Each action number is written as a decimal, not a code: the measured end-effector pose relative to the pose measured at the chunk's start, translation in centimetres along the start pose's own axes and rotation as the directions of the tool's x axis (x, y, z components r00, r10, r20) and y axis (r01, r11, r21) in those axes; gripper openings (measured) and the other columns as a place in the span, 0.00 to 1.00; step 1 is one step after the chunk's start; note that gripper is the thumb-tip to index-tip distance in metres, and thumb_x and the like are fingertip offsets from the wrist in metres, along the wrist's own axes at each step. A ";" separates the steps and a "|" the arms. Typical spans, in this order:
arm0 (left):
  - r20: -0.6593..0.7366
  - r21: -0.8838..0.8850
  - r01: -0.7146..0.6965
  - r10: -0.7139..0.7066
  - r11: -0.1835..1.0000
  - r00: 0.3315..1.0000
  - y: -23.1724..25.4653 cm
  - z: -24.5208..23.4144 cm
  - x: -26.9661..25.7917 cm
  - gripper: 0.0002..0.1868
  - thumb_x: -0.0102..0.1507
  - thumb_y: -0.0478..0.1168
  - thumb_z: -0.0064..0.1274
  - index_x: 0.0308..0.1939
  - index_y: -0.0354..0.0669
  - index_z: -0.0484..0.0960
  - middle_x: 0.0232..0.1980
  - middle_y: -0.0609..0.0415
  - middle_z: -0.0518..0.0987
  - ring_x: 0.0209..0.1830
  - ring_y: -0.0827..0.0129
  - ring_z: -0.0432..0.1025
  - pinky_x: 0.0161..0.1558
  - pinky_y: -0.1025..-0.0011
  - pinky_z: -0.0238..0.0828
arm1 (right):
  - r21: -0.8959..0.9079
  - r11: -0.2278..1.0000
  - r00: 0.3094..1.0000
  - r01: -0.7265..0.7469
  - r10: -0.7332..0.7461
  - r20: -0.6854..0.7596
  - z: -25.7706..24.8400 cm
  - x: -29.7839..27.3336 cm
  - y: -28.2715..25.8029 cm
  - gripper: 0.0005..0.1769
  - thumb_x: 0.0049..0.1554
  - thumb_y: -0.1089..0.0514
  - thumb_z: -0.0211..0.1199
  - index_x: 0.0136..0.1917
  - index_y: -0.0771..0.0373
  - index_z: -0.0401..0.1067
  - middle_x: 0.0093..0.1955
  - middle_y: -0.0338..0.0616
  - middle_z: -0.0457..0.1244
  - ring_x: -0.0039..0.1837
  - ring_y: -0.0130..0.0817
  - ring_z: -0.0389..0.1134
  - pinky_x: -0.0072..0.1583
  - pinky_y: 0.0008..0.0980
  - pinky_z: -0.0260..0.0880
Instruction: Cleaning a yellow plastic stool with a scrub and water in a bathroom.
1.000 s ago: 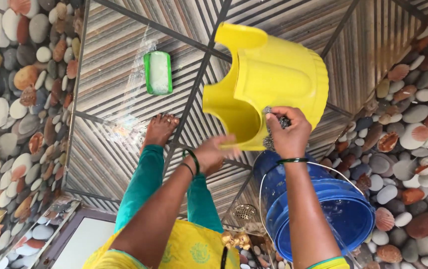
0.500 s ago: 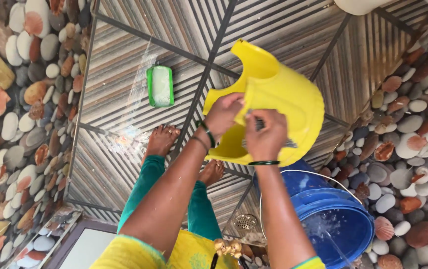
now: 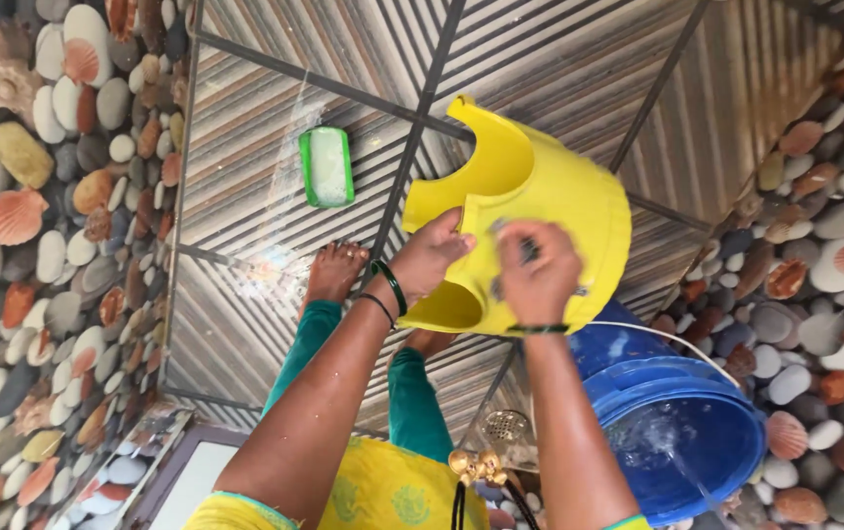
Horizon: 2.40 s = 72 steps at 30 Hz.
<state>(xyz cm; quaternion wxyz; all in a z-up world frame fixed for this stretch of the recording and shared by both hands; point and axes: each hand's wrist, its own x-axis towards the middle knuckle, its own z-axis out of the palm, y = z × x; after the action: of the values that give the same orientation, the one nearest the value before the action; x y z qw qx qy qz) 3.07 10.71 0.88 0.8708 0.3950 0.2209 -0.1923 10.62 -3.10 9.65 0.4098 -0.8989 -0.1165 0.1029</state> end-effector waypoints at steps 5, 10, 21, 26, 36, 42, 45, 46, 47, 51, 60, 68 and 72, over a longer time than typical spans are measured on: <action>-0.015 -0.050 -0.083 0.083 0.995 0.996 -4.0 -0.9 -2.7 0.24 0.68 0.24 0.42 0.69 0.32 0.67 0.61 0.53 0.76 0.61 0.72 0.70 0.63 0.74 0.66 | -0.085 0.979 0.971 0.183 -0.167 0.172 1.3 3.5 1.0 0.05 0.48 0.66 0.69 0.39 0.59 0.77 0.40 0.47 0.69 0.46 0.50 0.70 0.51 0.43 0.70; -0.072 0.031 -0.044 0.046 0.999 0.996 -3.7 2.0 -3.6 0.26 0.63 0.21 0.47 0.65 0.36 0.68 0.58 0.56 0.76 0.59 0.75 0.70 0.60 0.75 0.67 | -0.299 0.943 0.958 0.146 -0.060 0.279 0.4 3.7 -0.8 0.03 0.51 0.63 0.70 0.37 0.58 0.77 0.41 0.50 0.68 0.48 0.53 0.70 0.52 0.46 0.69; -0.214 0.341 -0.031 0.110 0.940 0.971 -0.5 5.1 -4.6 0.35 0.62 0.27 0.51 0.72 0.41 0.59 0.54 0.46 0.84 0.56 0.63 0.77 0.57 0.71 0.69 | -0.167 0.963 0.973 -0.211 0.224 0.061 -0.3 -0.6 -1.0 0.11 0.48 0.63 0.69 0.47 0.61 0.74 0.39 0.51 0.67 0.45 0.52 0.69 0.49 0.46 0.68; -0.355 0.676 0.041 0.277 0.736 0.893 -0.7 4.7 -6.3 0.34 0.58 0.33 0.57 0.69 0.43 0.67 0.55 0.38 0.81 0.58 0.42 0.74 0.55 0.56 0.73 | -0.233 0.963 0.982 0.131 -0.094 0.163 0.3 -1.7 0.7 0.05 0.48 0.68 0.64 0.35 0.61 0.71 0.35 0.51 0.65 0.42 0.53 0.67 0.49 0.49 0.64; -0.335 0.826 0.131 0.290 0.548 0.896 -4.0 4.8 -4.6 0.35 0.58 0.36 0.61 0.69 0.43 0.66 0.51 0.32 0.80 0.52 0.37 0.74 0.51 0.49 0.72 | -0.194 0.981 0.997 0.032 -0.019 0.070 0.7 -3.8 -0.1 0.04 0.46 0.66 0.64 0.31 0.63 0.72 0.33 0.55 0.65 0.40 0.58 0.68 0.43 0.51 0.67; -0.348 0.770 0.087 0.302 0.632 0.887 -4.2 4.4 -6.1 0.36 0.58 0.34 0.58 0.69 0.42 0.62 0.52 0.34 0.80 0.52 0.37 0.74 0.50 0.50 0.72 | -0.225 0.974 1.000 0.021 -0.017 0.018 0.8 -4.0 0.2 0.05 0.47 0.66 0.65 0.31 0.63 0.71 0.34 0.55 0.65 0.40 0.57 0.68 0.43 0.50 0.68; -0.375 0.764 0.090 0.326 0.639 0.868 -3.5 3.9 -7.1 0.27 0.62 0.32 0.52 0.66 0.44 0.68 0.51 0.33 0.81 0.52 0.36 0.74 0.49 0.47 0.70 | -0.173 0.976 0.990 0.130 -0.118 0.079 1.3 -4.2 -0.7 0.05 0.47 0.67 0.65 0.32 0.63 0.71 0.35 0.53 0.65 0.41 0.57 0.68 0.44 0.49 0.68; -0.349 0.721 0.039 0.315 0.692 0.883 -3.4 3.4 -7.4 0.25 0.60 0.32 0.54 0.61 0.43 0.70 0.49 0.34 0.81 0.51 0.38 0.75 0.48 0.48 0.72 | -0.038 0.997 0.994 0.062 -0.058 0.092 1.4 -3.9 -0.5 0.04 0.48 0.66 0.65 0.33 0.61 0.72 0.35 0.50 0.67 0.41 0.55 0.69 0.45 0.48 0.69; -0.332 0.670 -0.001 0.301 0.743 0.894 -3.7 3.0 -8.2 0.23 0.57 0.33 0.57 0.56 0.43 0.72 0.47 0.35 0.82 0.50 0.40 0.77 0.48 0.50 0.74 | 0.101 0.995 0.992 -0.014 0.001 0.124 1.5 -4.1 -0.2 0.03 0.48 0.66 0.64 0.34 0.60 0.73 0.36 0.48 0.68 0.41 0.53 0.69 0.46 0.47 0.70; -0.371 0.783 0.146 0.264 0.605 0.890 -6.8 2.5 -7.4 0.17 0.57 0.30 0.54 0.50 0.39 0.72 0.44 0.30 0.80 0.49 0.34 0.73 0.48 0.45 0.69 | 0.127 0.992 0.989 -0.005 -0.014 0.146 2.6 -4.4 -1.2 0.03 0.50 0.65 0.65 0.37 0.58 0.75 0.38 0.46 0.68 0.43 0.51 0.69 0.48 0.46 0.69; -0.335 0.762 0.101 0.256 0.639 0.907 -5.5 3.8 -7.6 0.13 0.62 0.32 0.51 0.51 0.40 0.73 0.41 0.33 0.80 0.45 0.34 0.74 0.43 0.45 0.69 | -0.083 0.980 0.977 0.181 -0.169 0.129 1.6 -6.2 -1.6 0.03 0.49 0.66 0.66 0.37 0.60 0.74 0.39 0.50 0.66 0.46 0.54 0.67 0.51 0.46 0.66; -0.313 0.785 0.087 0.270 0.614 0.911 -5.1 3.7 -8.2 0.18 0.62 0.34 0.57 0.54 0.39 0.73 0.43 0.32 0.80 0.48 0.35 0.74 0.44 0.47 0.71 | -0.073 0.981 0.983 0.182 -0.180 0.040 2.6 -7.2 -0.4 0.04 0.51 0.67 0.64 0.37 0.60 0.73 0.40 0.50 0.66 0.47 0.53 0.67 0.52 0.48 0.66; -0.331 0.654 0.108 0.155 0.748 0.931 -4.8 3.7 -8.7 0.19 0.60 0.35 0.58 0.54 0.42 0.74 0.44 0.40 0.83 0.48 0.44 0.80 0.45 0.54 0.76 | -0.151 0.984 0.995 0.097 -0.096 0.011 1.4 -5.9 -0.7 0.05 0.51 0.66 0.67 0.37 0.61 0.72 0.39 0.50 0.65 0.47 0.55 0.66 0.51 0.48 0.65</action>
<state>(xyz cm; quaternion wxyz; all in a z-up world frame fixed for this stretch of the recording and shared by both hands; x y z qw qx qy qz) -5.72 6.26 4.86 0.6194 0.7091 0.2907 -0.1703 4.57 -3.39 9.80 0.3446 -0.9205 -0.1681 0.0757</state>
